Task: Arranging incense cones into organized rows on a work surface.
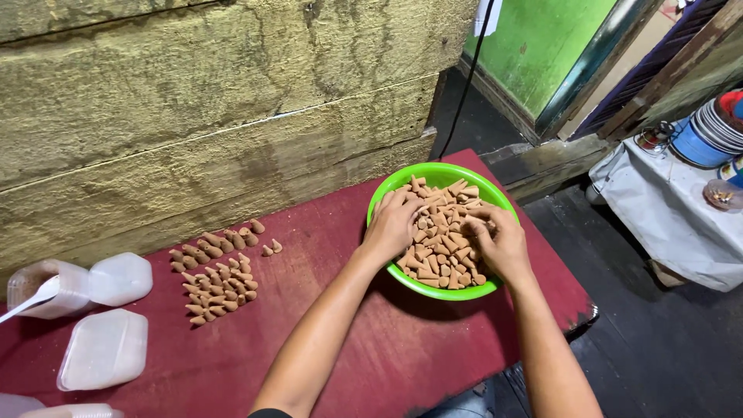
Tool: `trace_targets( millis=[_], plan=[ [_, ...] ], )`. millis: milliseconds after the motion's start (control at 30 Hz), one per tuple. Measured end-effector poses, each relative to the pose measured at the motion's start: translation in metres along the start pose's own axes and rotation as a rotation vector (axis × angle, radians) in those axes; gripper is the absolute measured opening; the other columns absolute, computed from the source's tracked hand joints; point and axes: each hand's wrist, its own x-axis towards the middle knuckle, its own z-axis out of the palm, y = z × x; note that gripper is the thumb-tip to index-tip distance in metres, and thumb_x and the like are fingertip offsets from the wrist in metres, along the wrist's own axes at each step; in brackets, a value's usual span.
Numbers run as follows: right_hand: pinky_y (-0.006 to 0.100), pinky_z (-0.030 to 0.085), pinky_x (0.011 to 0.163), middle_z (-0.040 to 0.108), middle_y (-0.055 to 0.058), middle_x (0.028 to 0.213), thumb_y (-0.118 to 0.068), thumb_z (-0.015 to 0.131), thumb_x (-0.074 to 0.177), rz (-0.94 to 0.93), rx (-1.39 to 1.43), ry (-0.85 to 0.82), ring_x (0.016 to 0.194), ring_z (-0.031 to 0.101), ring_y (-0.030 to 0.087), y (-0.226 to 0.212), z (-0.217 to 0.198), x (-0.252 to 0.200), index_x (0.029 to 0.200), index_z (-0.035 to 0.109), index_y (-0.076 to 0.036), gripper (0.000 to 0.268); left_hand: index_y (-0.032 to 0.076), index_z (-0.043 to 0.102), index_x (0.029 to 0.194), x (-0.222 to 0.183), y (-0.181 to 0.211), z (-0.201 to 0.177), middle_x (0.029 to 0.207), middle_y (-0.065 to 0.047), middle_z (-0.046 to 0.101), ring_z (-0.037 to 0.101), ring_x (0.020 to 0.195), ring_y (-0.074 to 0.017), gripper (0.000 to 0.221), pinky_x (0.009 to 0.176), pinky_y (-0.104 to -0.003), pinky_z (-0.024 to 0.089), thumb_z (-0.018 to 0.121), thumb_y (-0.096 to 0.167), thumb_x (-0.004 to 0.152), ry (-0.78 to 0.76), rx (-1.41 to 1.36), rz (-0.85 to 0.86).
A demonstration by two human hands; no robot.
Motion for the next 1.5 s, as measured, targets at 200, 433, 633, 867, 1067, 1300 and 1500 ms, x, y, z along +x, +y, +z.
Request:
trace_targets(
  millis=[200,433,633,867,1067,1300,1500],
  plan=[
    [0.037,0.054,0.083,0.076,0.009,0.099,-0.020,0.077,0.096,0.168,0.198,0.052,0.096,0.071,0.024,0.023,0.005,-0.003,0.110,0.077,-0.018,0.015,0.011,0.067,0.114,-0.021,0.008,-0.037,0.102,-0.016,0.065,0.064,0.102,-0.0426,0.023,0.090,-0.050,0.053,0.065,0.009,0.091,0.142,-0.283,-0.013],
    [0.034,0.053,0.090,0.070,0.009,0.103,-0.003,0.066,0.099,0.180,0.587,0.026,0.098,0.060,0.015,-0.039,0.015,-0.005,0.122,0.073,-0.005,0.024,0.014,0.065,0.125,-0.056,-0.004,-0.057,0.099,-0.011,0.070,0.070,0.093,-0.0313,0.035,0.080,-0.040,0.060,0.070,0.018,0.091,0.171,-0.378,-0.120],
    [0.041,0.053,0.089,0.071,0.011,0.099,-0.006,0.070,0.096,-0.009,0.364,-0.021,0.095,0.068,0.027,-0.093,0.038,-0.011,0.113,0.079,-0.011,0.020,0.013,0.065,0.128,-0.109,-0.004,-0.087,0.099,-0.013,0.071,0.070,0.090,-0.0344,0.035,0.083,-0.047,0.058,0.067,0.015,0.094,0.170,-0.362,-0.168],
    [0.042,0.056,0.083,0.074,0.010,0.093,-0.011,0.072,0.092,-0.157,0.318,-0.151,0.091,0.072,0.031,-0.168,0.083,-0.008,0.112,0.078,-0.014,0.021,0.015,0.065,0.125,-0.151,-0.035,-0.125,0.093,-0.012,0.074,0.069,0.092,-0.0380,0.032,0.087,-0.049,0.055,0.068,0.012,0.093,0.162,-0.223,-0.267],
    [0.043,0.058,0.082,0.070,0.009,0.094,-0.010,0.073,0.091,-0.271,0.274,-0.225,0.090,0.072,0.034,-0.186,0.161,-0.008,0.107,0.074,-0.014,0.016,0.016,0.066,0.114,-0.155,-0.101,-0.138,0.096,-0.011,0.075,0.070,0.098,-0.0371,0.024,0.096,-0.052,0.051,0.072,0.014,0.091,0.174,-0.034,-0.355],
    [0.042,0.060,0.075,0.067,0.008,0.090,-0.012,0.072,0.090,-0.210,0.124,-0.322,0.087,0.072,0.032,-0.166,0.253,0.003,0.102,0.070,-0.013,0.012,0.031,0.068,0.087,-0.141,-0.120,-0.154,0.091,0.008,0.071,0.065,0.098,-0.0225,0.010,0.087,-0.042,0.046,0.078,0.028,0.084,0.072,0.307,-0.449],
    [0.047,0.060,0.076,0.065,0.010,0.096,-0.018,0.070,0.092,-0.140,0.041,-0.435,0.092,0.071,0.036,-0.156,0.292,0.008,0.104,0.069,-0.014,0.013,0.033,0.068,0.089,-0.143,-0.167,-0.108,0.091,0.011,0.067,0.053,0.110,-0.0165,0.010,0.097,-0.047,0.033,0.076,0.036,0.085,-0.011,0.400,-0.547]
  ],
)
